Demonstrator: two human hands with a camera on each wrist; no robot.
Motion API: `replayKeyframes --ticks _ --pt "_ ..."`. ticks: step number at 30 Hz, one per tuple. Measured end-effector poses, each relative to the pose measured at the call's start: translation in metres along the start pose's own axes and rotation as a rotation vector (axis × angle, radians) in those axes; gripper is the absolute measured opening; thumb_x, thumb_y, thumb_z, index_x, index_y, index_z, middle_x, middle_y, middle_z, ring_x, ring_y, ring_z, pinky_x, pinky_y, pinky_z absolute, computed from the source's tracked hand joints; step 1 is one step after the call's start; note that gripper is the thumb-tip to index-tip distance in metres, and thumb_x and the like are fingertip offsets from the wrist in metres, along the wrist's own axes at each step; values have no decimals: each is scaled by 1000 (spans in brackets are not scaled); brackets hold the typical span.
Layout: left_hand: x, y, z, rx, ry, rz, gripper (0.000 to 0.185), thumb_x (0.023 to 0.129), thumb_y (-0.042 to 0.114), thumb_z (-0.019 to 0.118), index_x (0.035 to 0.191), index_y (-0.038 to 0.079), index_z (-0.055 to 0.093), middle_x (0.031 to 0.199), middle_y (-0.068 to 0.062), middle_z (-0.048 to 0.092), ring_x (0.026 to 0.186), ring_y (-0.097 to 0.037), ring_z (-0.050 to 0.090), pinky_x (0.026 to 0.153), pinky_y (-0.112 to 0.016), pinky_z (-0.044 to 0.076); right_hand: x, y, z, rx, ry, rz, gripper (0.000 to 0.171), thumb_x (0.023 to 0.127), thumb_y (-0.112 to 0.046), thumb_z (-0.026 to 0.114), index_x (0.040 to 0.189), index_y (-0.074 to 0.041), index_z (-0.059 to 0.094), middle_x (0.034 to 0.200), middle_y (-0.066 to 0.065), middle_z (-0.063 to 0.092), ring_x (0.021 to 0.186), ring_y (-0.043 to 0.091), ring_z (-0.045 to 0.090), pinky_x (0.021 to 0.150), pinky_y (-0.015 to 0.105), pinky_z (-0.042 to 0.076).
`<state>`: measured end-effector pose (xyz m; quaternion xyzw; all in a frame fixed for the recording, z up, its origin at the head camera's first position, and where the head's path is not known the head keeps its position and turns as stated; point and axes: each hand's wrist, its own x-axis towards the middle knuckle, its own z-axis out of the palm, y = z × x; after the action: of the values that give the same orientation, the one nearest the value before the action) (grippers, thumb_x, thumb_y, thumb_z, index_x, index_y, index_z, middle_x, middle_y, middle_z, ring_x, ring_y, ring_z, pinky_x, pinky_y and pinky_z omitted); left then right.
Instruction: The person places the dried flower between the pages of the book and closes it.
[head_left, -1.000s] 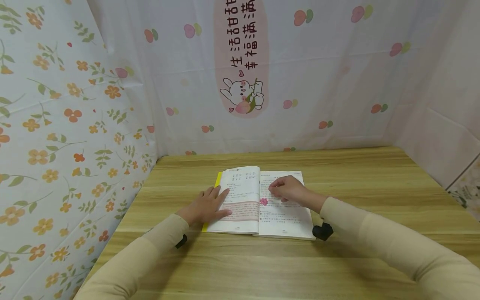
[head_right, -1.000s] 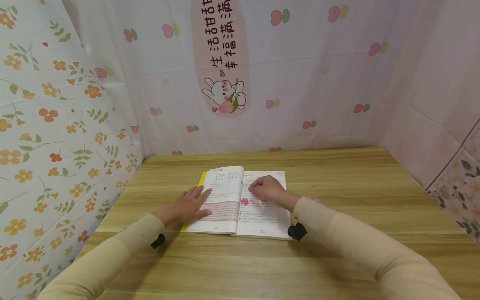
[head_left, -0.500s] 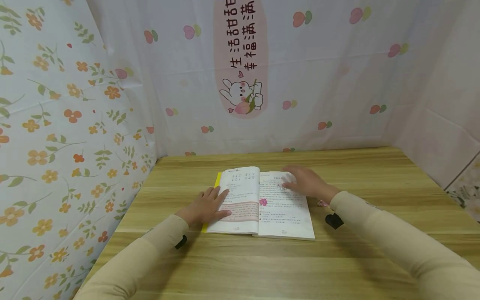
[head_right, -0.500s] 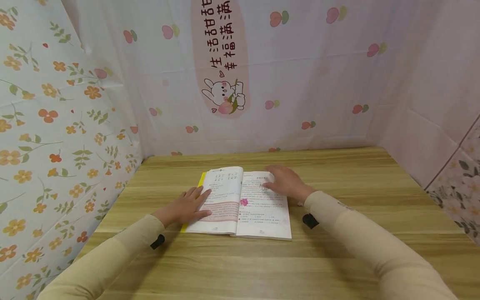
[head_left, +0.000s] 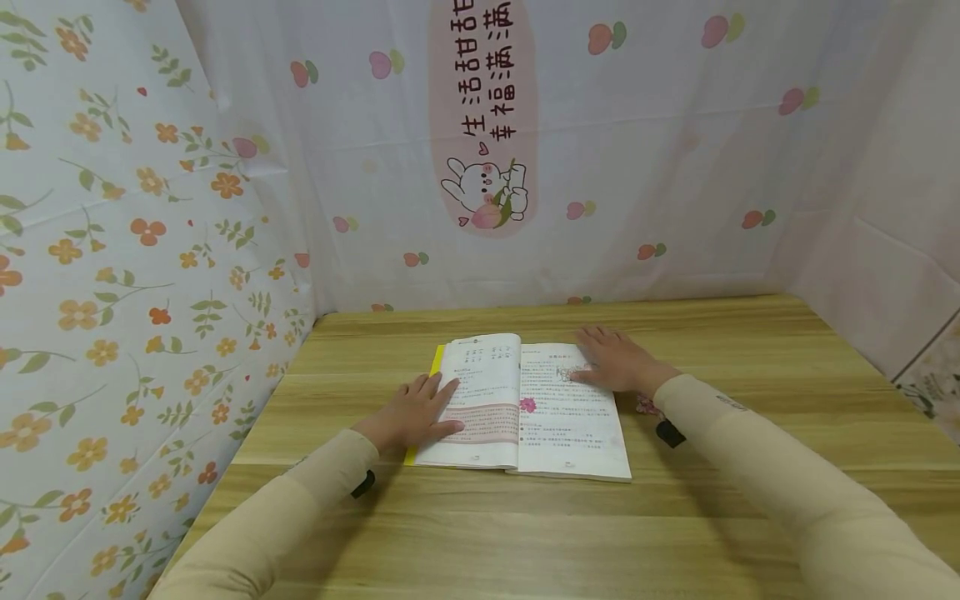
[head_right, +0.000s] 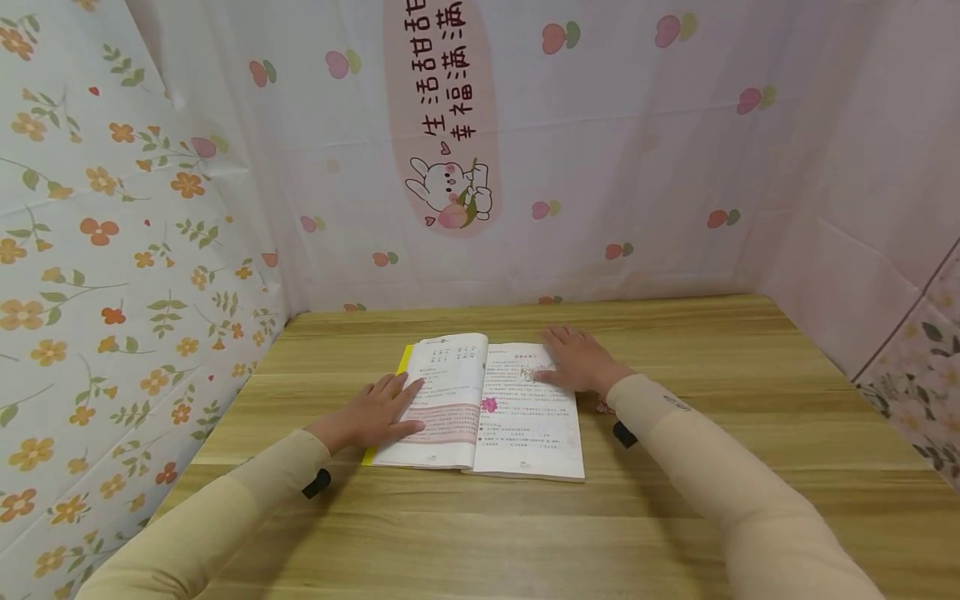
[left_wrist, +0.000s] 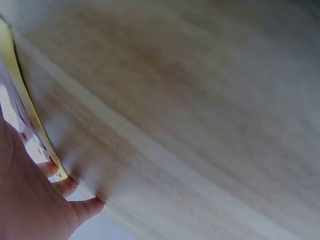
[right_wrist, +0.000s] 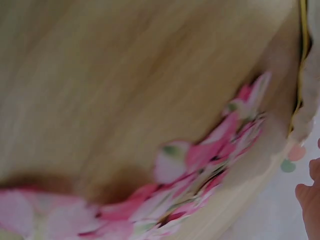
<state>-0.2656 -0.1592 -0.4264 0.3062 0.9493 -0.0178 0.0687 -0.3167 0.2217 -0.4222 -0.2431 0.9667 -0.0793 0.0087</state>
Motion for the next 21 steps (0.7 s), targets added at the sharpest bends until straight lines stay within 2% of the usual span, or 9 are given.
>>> replayKeyframes --ticks 5,10,21 --pt "0 1 -2 14 -11 5 80 97 62 39 155 9 23 153 -23 26 137 -42 26 103 -59 29 0 8 6 -37 -44 18 93 93 -66 44 152 4 22 155 28 18 142 44 15 110 60 12" --pt "0 1 -2 16 -14 5 80 97 62 39 155 9 22 153 -24 26 137 -42 26 103 -59 29 0 13 10 -41 -44 6 94 94 -68 40 150 6 26 153 30 20 141 46 16 108 63 12" --pt "0 1 -1 13 -19 -8 81 97 63 38 155 9 21 153 -22 24 138 -41 25 104 -59 28 0 12 7 -33 -50 13 94 93 -68 42 150 5 26 152 29 25 140 46 19 109 62 12"
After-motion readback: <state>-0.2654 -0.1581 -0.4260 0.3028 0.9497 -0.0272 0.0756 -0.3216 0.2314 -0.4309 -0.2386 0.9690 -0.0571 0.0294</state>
